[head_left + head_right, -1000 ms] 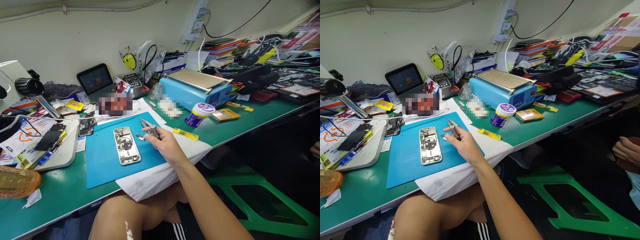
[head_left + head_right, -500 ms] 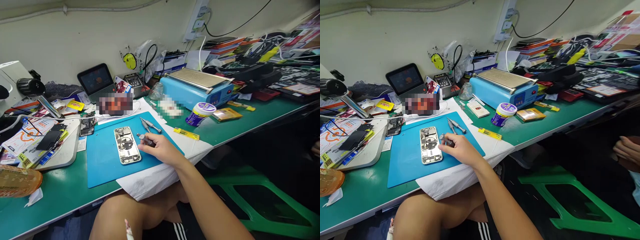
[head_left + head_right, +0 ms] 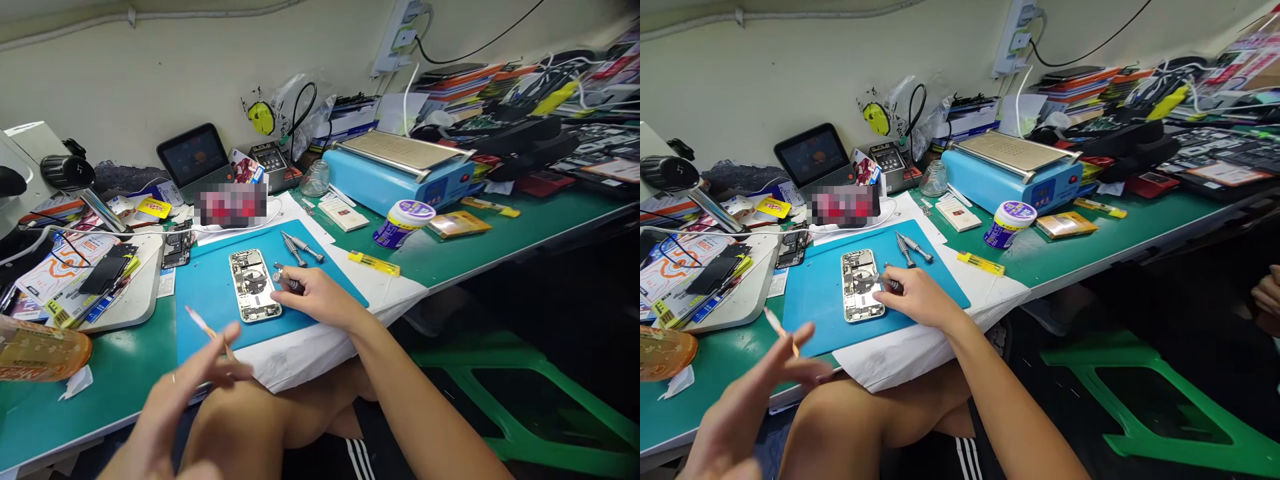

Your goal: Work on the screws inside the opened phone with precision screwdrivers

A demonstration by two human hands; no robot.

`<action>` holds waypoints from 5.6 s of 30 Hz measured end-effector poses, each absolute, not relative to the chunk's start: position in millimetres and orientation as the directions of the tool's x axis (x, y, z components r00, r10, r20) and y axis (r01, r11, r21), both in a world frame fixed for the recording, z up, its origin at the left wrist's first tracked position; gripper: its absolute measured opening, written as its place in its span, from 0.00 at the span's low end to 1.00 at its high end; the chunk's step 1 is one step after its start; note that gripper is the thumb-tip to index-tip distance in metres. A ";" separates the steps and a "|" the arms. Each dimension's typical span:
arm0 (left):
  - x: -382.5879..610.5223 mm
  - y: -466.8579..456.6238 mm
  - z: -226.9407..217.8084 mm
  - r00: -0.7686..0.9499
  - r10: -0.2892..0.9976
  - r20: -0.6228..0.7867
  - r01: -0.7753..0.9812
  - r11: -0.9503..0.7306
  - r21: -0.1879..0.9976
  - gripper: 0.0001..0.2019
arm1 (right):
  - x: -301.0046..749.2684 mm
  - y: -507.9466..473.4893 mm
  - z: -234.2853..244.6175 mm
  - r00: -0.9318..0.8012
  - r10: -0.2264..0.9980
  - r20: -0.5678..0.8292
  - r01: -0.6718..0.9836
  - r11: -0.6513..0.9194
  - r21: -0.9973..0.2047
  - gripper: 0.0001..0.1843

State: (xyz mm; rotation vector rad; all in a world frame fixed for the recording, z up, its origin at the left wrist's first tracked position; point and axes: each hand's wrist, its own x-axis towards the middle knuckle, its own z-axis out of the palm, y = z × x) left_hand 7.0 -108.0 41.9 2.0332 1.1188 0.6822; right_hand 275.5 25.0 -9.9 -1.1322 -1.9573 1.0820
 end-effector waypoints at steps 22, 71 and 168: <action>7.8 35.3 4.0 0.649 0.734 0.201 0.607 -0.659 0.445 0.68 | 273.1 28.4 -5.7 -0.440 0.897 0.041 0.543 0.302 -0.783 0.18; 9.5 38.3 0.0 0.656 0.735 0.171 0.613 -0.652 0.447 0.66 | 271.8 41.4 13.7 -0.565 0.796 -0.216 0.667 0.286 -0.688 0.16; 7.6 39.1 -5.5 0.693 0.693 0.198 0.592 -0.704 0.392 0.64 | 258.0 32.3 25.3 -0.503 0.817 -0.282 0.764 0.269 -0.586 0.16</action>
